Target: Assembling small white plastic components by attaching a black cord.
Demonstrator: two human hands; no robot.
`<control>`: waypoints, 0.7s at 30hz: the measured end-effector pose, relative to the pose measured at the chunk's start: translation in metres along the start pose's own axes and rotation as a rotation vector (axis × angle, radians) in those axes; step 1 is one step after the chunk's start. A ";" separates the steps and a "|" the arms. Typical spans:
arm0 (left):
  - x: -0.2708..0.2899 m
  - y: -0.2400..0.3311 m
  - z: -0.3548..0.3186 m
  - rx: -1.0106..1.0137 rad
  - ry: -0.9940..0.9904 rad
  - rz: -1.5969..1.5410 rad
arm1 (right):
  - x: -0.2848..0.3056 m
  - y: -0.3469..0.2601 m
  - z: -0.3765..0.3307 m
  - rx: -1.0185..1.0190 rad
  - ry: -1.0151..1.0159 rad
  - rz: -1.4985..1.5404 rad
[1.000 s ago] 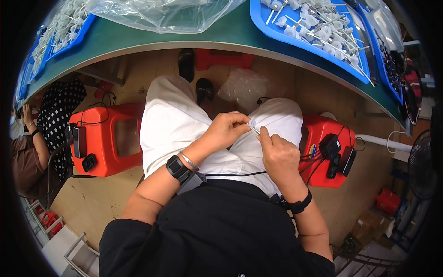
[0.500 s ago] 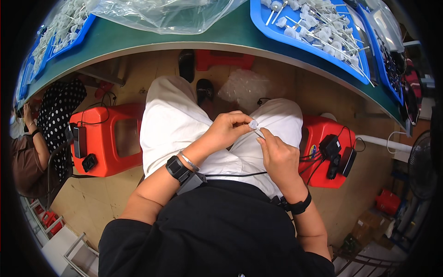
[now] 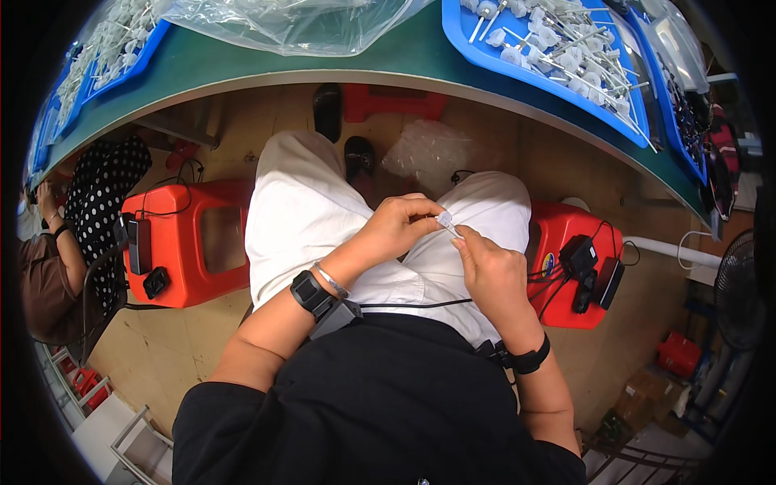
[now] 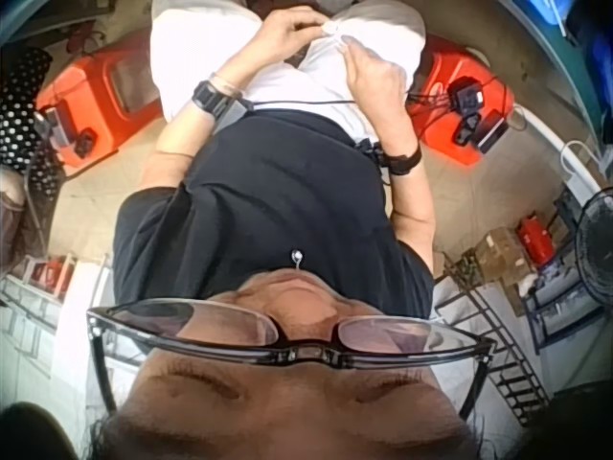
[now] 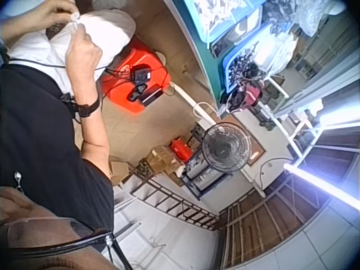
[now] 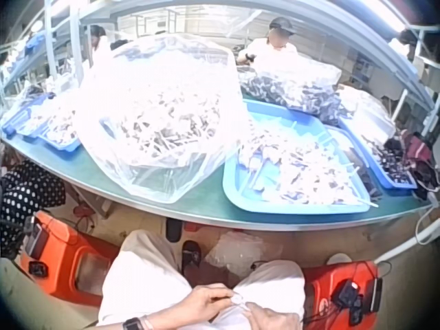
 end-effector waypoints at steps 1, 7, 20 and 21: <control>0.000 0.000 0.000 -0.018 -0.002 0.023 | 0.002 0.000 0.001 0.000 -0.001 0.000; 0.001 0.000 0.001 -0.106 0.008 0.111 | 0.007 -0.003 0.003 0.005 -0.053 -0.094; 0.001 0.007 0.000 0.069 0.004 -0.004 | 0.009 -0.008 0.001 0.047 0.031 -0.183; 0.000 0.005 0.000 0.074 0.005 -0.025 | 0.009 -0.008 0.000 0.039 0.029 -0.173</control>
Point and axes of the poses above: each hand's wrist, its own z-axis towards the middle knuckle, its own x-axis out of the back of the hand, y = z × x, the point moved 1 cm from there along z, towards the middle knuckle, and after that the axes turned 7 degrees about -z, right-handed, at the moved point
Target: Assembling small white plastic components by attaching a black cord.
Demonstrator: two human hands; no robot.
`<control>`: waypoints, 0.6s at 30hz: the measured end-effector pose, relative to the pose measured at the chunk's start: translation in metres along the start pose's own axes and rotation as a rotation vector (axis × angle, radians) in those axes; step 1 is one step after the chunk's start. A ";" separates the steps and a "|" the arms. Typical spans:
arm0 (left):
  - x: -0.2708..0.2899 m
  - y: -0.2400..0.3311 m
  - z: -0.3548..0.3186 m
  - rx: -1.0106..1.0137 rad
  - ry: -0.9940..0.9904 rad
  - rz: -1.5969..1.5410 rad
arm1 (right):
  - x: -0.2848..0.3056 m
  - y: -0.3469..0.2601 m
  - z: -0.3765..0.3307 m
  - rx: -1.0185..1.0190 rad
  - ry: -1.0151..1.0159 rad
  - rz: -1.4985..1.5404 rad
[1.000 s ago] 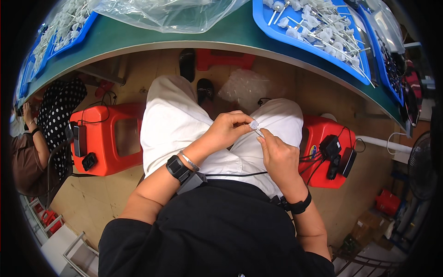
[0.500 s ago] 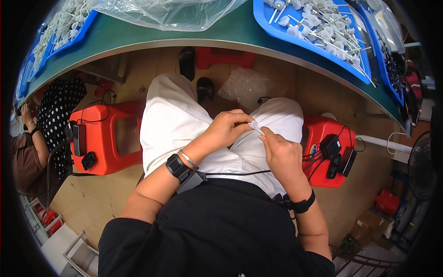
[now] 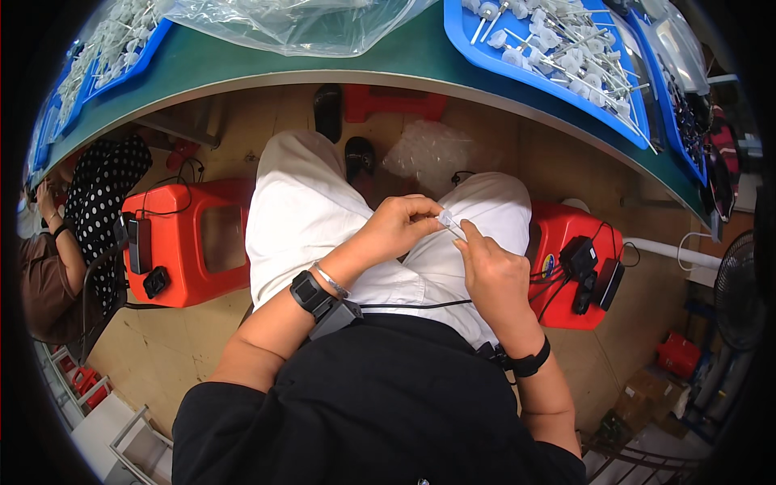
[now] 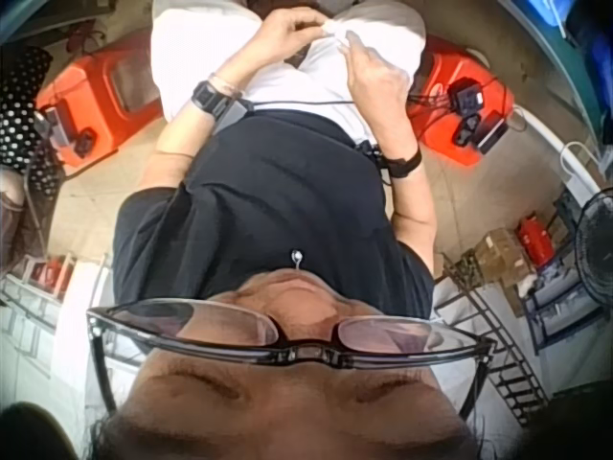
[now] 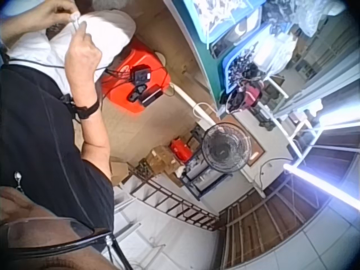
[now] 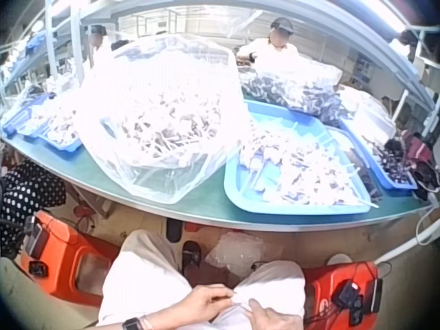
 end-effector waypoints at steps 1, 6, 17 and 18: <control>-0.001 -0.001 0.000 0.006 0.001 -0.022 | -0.001 0.001 0.000 0.000 0.000 0.000; -0.001 -0.002 0.000 0.015 -0.005 -0.029 | -0.005 0.001 -0.001 0.008 0.001 0.019; 0.001 -0.008 -0.001 0.076 -0.033 -0.060 | -0.011 0.003 -0.004 0.194 0.080 -0.236; 0.001 -0.007 -0.001 0.092 -0.039 -0.051 | -0.012 0.003 -0.004 0.199 0.081 -0.241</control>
Point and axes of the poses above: each hand's wrist, its own z-axis towards the middle knuckle, its own x-axis out of the back of the hand, y = z × x, the point moved 1 cm from there along z, towards the middle knuckle, and after that the axes turned 7 degrees about -z, right-handed, at the moved point
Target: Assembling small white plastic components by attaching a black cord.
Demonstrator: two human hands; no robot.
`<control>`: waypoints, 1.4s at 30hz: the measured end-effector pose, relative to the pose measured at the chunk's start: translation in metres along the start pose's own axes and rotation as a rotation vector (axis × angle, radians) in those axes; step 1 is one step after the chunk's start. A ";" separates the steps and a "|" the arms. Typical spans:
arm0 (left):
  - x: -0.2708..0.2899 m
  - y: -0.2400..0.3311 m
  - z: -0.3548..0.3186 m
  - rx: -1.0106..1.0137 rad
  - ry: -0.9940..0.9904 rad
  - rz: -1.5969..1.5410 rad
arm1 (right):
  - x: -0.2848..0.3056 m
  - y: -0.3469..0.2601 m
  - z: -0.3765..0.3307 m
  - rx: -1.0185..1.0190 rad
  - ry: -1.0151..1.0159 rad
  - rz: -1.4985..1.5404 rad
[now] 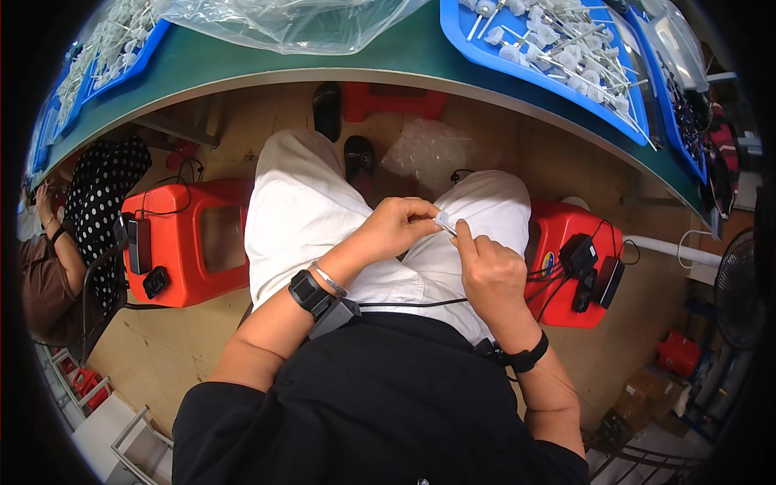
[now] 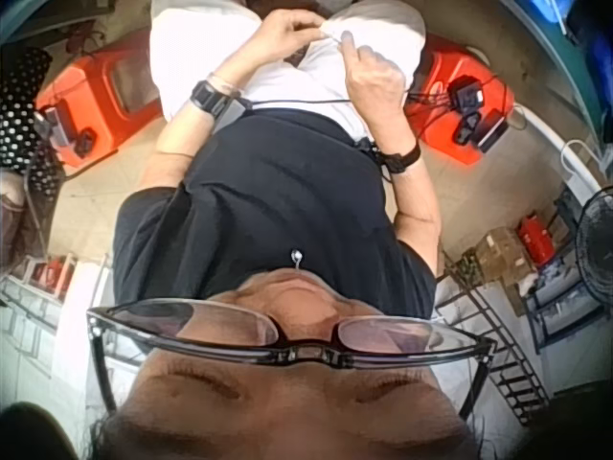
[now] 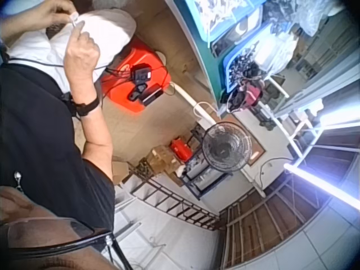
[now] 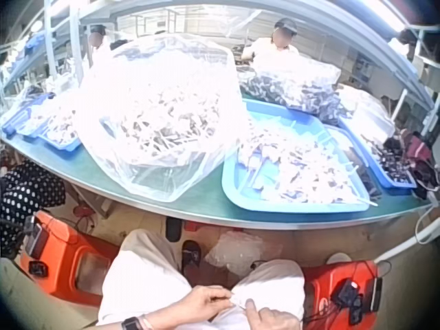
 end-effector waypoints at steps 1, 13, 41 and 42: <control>0.000 0.001 0.000 0.016 -0.006 0.008 | 0.000 0.000 0.000 0.000 0.000 0.000; 0.004 0.003 0.002 -0.138 0.098 0.035 | -0.001 -0.003 0.002 -0.289 -0.003 0.528; 0.004 0.008 -0.001 -0.263 0.069 0.234 | -0.011 0.019 0.002 -0.557 -0.527 1.220; 0.004 0.008 0.000 -0.265 0.061 0.229 | -0.012 0.021 0.002 -0.568 -0.578 1.283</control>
Point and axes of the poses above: each hand's wrist, its own z-axis towards the middle knuckle, its own x-axis out of the back of the hand, y = z × x, the point moved 1 cm from there along z, towards the middle knuckle, and after that the axes turned 7 degrees about -z, right-handed, at the moved point
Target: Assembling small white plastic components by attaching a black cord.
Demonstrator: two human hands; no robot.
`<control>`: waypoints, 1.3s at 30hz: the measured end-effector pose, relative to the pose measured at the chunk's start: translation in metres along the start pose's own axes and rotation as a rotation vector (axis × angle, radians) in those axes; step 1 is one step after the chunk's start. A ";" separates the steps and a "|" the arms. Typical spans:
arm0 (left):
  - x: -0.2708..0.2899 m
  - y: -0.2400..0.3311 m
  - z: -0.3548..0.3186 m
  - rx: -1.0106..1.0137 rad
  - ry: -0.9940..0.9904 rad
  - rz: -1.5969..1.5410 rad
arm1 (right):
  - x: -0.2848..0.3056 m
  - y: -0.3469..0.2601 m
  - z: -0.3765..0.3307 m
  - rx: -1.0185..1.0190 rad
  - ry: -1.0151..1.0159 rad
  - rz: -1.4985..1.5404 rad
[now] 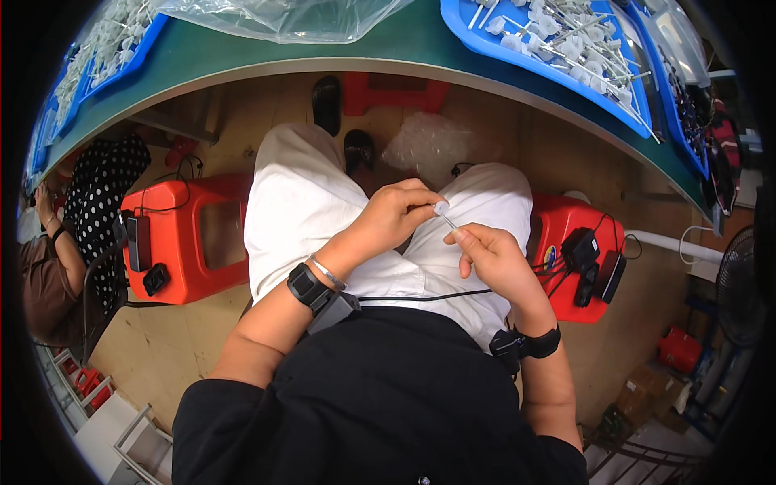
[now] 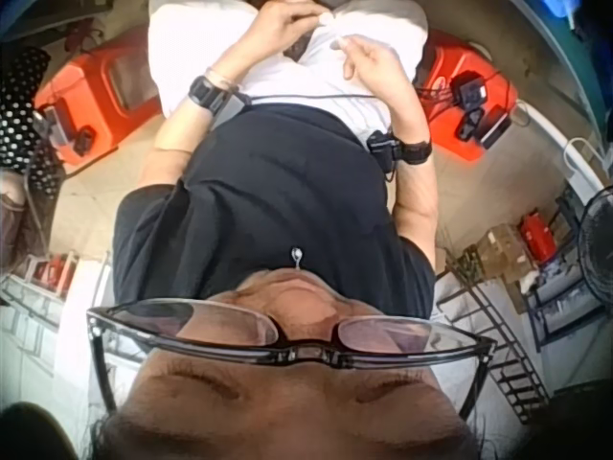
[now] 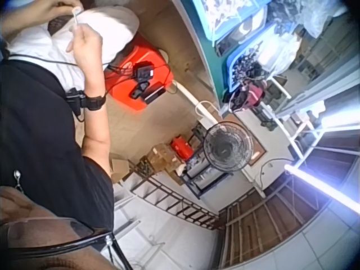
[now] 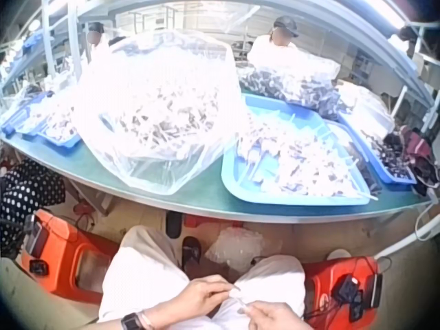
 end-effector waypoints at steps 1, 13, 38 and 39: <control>0.000 0.000 0.000 -0.003 -0.007 -0.006 | 0.001 -0.001 0.001 -0.001 -0.001 0.000; 0.001 0.002 0.000 0.021 -0.035 -0.010 | 0.010 0.006 0.007 -0.235 -0.240 0.375; 0.000 0.000 0.001 0.075 -0.058 -0.023 | 0.009 0.009 0.007 -0.216 -0.237 0.328; 0.000 0.000 0.000 0.074 -0.057 -0.021 | 0.009 0.009 0.008 -0.215 -0.234 0.316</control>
Point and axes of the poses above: each hand's wrist, its own z-axis towards the middle knuckle, its own x-axis out of the back of the hand, y = z × x, the point moved 1 cm from there along z, towards the middle knuckle, and after that the axes turned 7 degrees about -z, right-handed, at the moved point
